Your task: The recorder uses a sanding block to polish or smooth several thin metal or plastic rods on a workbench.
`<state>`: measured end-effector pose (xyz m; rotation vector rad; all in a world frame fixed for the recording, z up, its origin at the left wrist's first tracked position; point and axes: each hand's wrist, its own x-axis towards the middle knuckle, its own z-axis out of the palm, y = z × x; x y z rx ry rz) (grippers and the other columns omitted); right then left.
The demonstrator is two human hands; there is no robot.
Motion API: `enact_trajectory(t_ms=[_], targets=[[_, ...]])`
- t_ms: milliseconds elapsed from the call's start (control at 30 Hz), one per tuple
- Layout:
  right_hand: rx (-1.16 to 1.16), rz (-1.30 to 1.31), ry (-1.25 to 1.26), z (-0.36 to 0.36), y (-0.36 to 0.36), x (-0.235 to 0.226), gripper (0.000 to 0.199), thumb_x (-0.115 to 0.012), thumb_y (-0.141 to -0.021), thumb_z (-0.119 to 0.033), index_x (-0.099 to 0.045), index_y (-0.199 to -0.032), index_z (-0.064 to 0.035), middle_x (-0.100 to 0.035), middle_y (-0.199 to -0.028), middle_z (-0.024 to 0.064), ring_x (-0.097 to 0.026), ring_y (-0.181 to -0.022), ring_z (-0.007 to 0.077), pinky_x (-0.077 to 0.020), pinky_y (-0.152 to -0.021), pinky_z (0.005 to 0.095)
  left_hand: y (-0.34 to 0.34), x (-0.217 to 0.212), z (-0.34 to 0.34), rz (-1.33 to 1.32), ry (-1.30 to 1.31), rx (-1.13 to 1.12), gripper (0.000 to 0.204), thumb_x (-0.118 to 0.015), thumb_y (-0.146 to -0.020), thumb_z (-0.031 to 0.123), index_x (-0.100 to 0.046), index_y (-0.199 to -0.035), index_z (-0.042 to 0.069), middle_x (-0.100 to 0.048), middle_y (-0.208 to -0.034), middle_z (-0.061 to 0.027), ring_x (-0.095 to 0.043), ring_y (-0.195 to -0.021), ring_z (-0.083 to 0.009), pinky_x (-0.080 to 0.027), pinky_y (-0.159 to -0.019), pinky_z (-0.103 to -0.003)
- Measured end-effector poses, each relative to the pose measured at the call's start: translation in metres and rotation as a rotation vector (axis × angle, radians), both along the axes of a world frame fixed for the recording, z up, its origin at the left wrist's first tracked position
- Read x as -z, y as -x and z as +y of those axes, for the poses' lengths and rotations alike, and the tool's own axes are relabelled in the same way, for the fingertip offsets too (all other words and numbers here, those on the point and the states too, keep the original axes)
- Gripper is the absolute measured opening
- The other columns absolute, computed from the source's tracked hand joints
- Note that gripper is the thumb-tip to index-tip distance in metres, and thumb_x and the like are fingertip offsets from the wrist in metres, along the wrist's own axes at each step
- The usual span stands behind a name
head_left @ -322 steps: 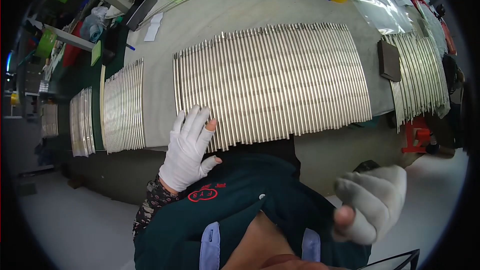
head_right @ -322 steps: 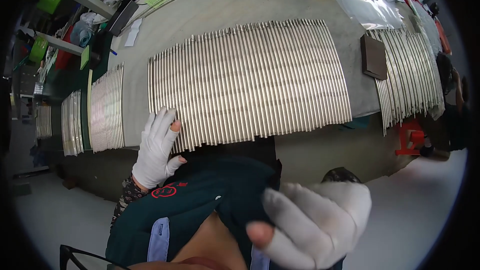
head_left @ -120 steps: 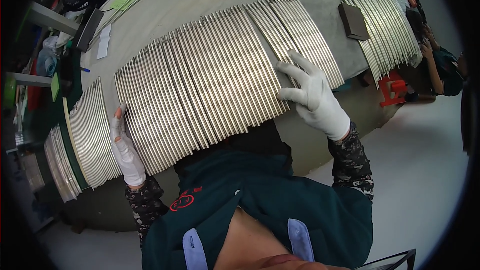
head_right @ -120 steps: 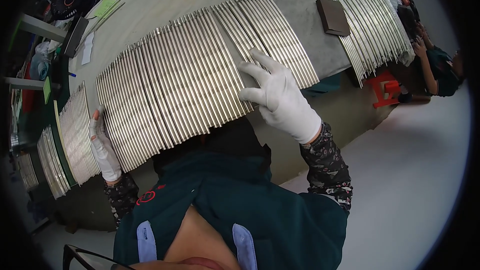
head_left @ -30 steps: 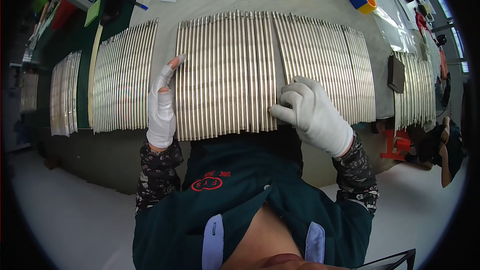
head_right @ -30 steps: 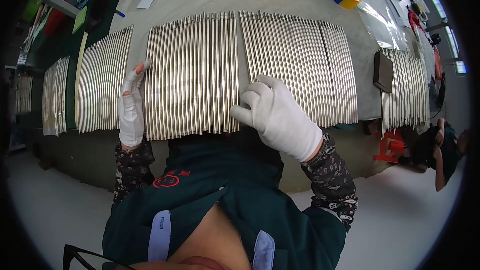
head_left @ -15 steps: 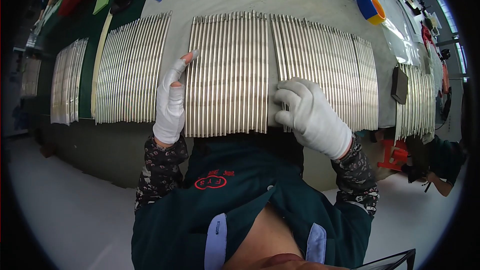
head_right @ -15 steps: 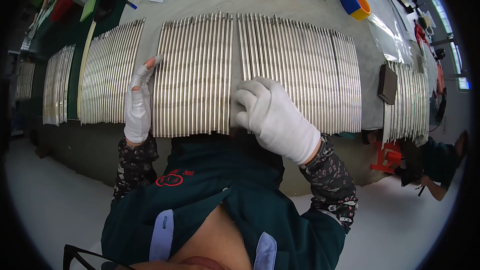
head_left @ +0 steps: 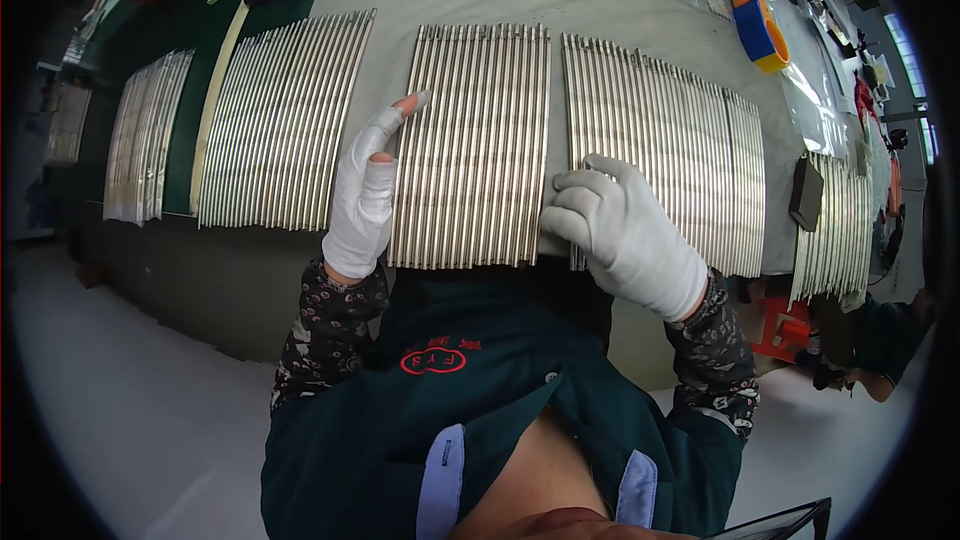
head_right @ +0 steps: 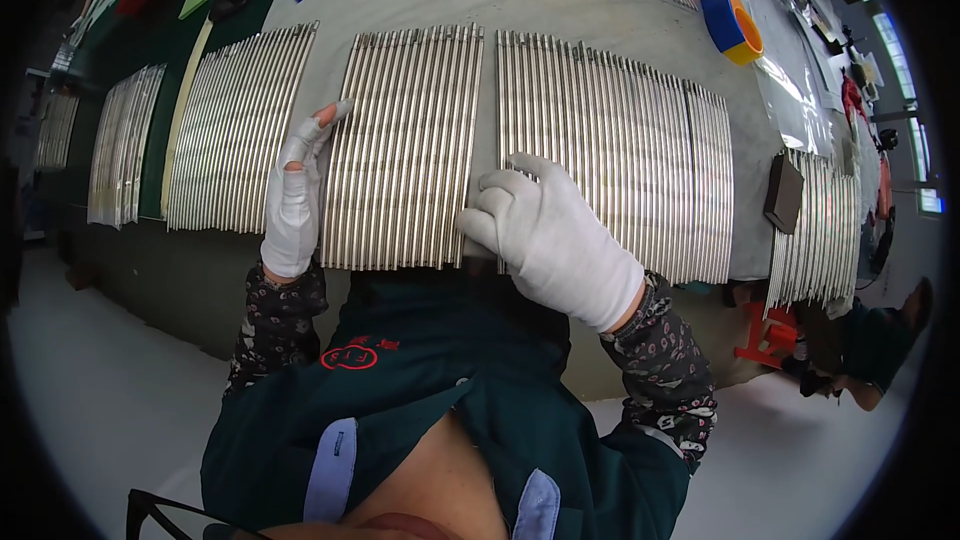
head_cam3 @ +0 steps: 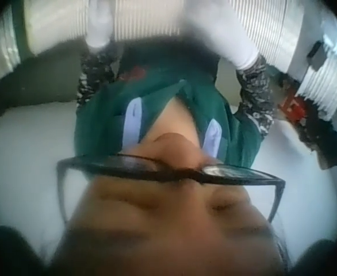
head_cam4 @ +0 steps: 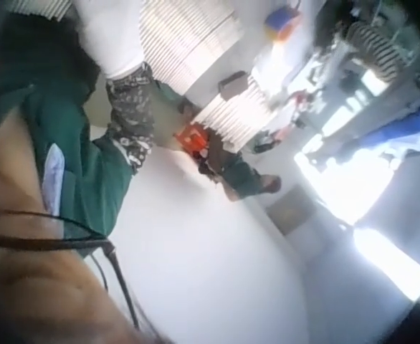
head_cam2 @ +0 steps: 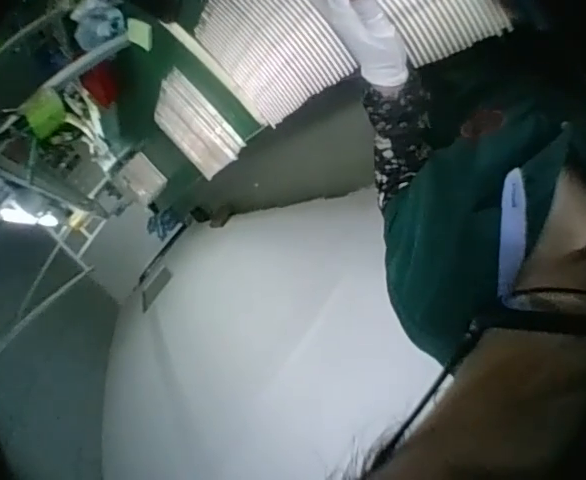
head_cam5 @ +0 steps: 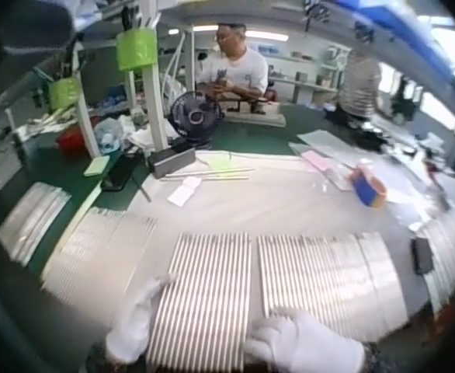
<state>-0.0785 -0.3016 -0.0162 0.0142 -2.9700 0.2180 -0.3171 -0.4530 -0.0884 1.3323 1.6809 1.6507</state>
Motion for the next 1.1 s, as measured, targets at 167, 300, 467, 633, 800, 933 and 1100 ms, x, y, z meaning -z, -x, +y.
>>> enact_trajectory(t_ms=[167, 300, 467, 633, 800, 933, 1100], targets=[[-0.043, 0.019, -0.035, -0.004, 0.011, -0.001, 0.026, -0.063, -0.079, -0.018, -0.066, -0.104, -0.0116, -0.061, -0.101, 0.0058, -0.058, -0.108, 0.0245, -0.0445, -0.103, 0.0436, 0.005, -0.002, -0.005, -0.031, 0.005, 0.006, 0.084, -0.026, -0.104, 0.064, -0.044, -0.145, -0.007, -0.050, -0.145, -0.0227, -0.044, -0.140, -0.0319, -0.030, -0.119, -0.041], [-0.059, 0.009, -0.031, -0.009, 0.020, 0.000, 0.023, -0.063, -0.078, -0.018, -0.066, -0.101, -0.0111, -0.060, -0.101, 0.0067, -0.058, -0.107, 0.0254, -0.0450, -0.102, 0.0427, 0.006, -0.001, -0.007, -0.074, -0.013, 0.026, 0.086, -0.026, -0.103, 0.065, -0.042, -0.145, -0.009, -0.048, -0.147, -0.0232, -0.042, -0.142, -0.0322, -0.028, -0.121, -0.041], [-0.049, -0.027, -0.101, -0.016, 0.028, 0.002, 0.016, -0.063, -0.079, -0.016, -0.066, -0.093, -0.0096, -0.061, -0.102, 0.0073, -0.058, -0.108, 0.0259, -0.0454, -0.100, 0.0418, 0.010, 0.000, -0.011, -0.080, -0.029, 0.052, 0.079, -0.028, -0.104, 0.063, -0.041, -0.147, -0.002, -0.047, -0.148, -0.0226, -0.040, -0.143, -0.0317, -0.024, -0.122, -0.046], [-0.081, 0.041, -0.024, -0.015, 0.035, 0.001, 0.022, -0.064, -0.079, -0.017, -0.064, -0.099, -0.0106, -0.061, -0.099, 0.0065, -0.058, -0.106, 0.0261, -0.0455, -0.100, 0.0419, 0.013, 0.000, -0.014, -0.073, -0.030, 0.051, 0.078, -0.029, -0.104, 0.061, -0.042, -0.146, -0.003, -0.048, -0.147, -0.0223, -0.041, -0.143, -0.0313, -0.024, -0.122, -0.045], [-0.058, -0.015, -0.008, -0.020, 0.045, -0.002, 0.021, -0.065, -0.079, -0.018, -0.064, -0.099, -0.0105, -0.061, -0.100, 0.0075, -0.059, -0.105, 0.0261, -0.0454, -0.100, 0.0428, 0.016, -0.001, -0.016, -0.066, -0.039, 0.064, 0.078, -0.029, -0.105, 0.061, -0.041, -0.146, -0.004, -0.048, -0.147, -0.0234, -0.040, -0.143, -0.0318, -0.024, -0.122, -0.045], [-0.083, -0.037, -0.077, -0.023, 0.054, -0.002, 0.022, -0.065, -0.081, -0.020, -0.064, -0.100, -0.0099, -0.062, -0.100, 0.0063, -0.059, -0.105, 0.0257, -0.0451, -0.100, 0.0428, 0.020, -0.003, -0.020, -0.079, -0.040, 0.072, 0.079, -0.029, -0.105, 0.061, -0.040, -0.147, -0.005, -0.047, -0.148, -0.0238, -0.039, -0.144, -0.0320, -0.024, -0.123, -0.045], [-0.102, 0.031, -0.026, -0.027, 0.063, -0.002, 0.024, -0.066, -0.081, -0.022, -0.064, -0.102, -0.0128, -0.061, -0.097, 0.0049, -0.059, -0.105, 0.0257, -0.0449, -0.100, 0.0419, 0.022, -0.004, -0.023, -0.053, -0.046, 0.070, 0.076, -0.030, -0.106, 0.058, -0.040, -0.146, -0.005, -0.047, -0.148, -0.0237, -0.040, -0.144, -0.0321, -0.024, -0.123, -0.045]])
